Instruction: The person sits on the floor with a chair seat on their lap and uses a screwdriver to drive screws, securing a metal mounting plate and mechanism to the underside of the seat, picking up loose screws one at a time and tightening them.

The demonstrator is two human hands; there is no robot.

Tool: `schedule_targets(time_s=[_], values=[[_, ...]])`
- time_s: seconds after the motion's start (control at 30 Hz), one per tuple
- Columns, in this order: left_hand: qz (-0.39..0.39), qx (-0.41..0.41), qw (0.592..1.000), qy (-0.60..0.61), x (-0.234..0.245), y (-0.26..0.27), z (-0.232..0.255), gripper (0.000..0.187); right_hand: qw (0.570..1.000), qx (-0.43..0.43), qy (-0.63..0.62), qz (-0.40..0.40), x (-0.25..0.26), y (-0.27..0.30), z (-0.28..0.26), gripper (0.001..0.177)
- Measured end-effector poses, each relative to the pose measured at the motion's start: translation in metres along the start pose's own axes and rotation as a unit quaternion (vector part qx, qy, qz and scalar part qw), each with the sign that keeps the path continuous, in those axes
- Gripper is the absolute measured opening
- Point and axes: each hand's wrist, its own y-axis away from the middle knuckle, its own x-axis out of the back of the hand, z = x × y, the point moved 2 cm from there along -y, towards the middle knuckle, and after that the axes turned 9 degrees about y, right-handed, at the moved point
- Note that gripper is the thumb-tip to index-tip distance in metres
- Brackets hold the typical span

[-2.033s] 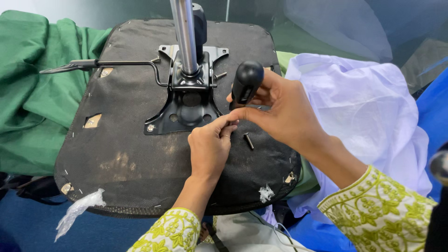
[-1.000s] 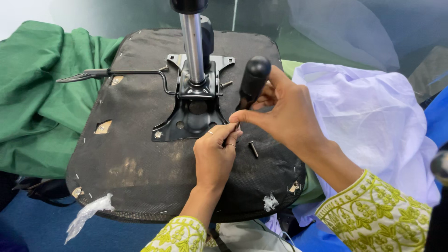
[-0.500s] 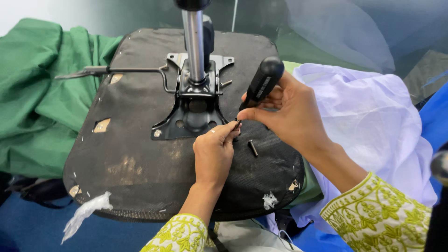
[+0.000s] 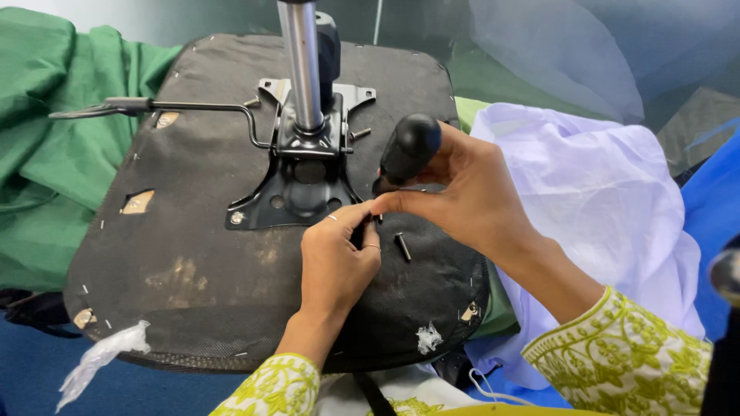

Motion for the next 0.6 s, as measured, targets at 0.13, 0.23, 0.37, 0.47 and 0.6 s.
schedule_targets(time_s=[0.13,0.23,0.37,0.47,0.6], values=[[0.046,-0.017,0.998,0.026,0.012,-0.001,-0.004,0.041,0.999,-0.036,-0.027,0.009,0.015,-0.005,0.012,0.037],[0.048,-0.087,0.990,-0.102,0.019,-0.014,-0.004,0.028,0.992,0.033,-0.085,0.085,0.044,-0.016,0.015,0.033],[-0.052,-0.115,0.964,-0.233,0.008,-0.031,-0.007,0.026,0.987,0.051,-0.094,0.117,0.075,-0.018,0.022,0.032],[-0.120,-0.100,0.927,-0.342,-0.014,-0.037,-0.010,0.031,0.990,0.063,-0.059,0.116,0.078,-0.014,0.025,0.033],[-0.158,-0.122,0.920,-0.337,-0.030,-0.043,-0.012,0.021,0.987,0.091,-0.040,0.123,0.068,-0.015,0.023,0.037]])
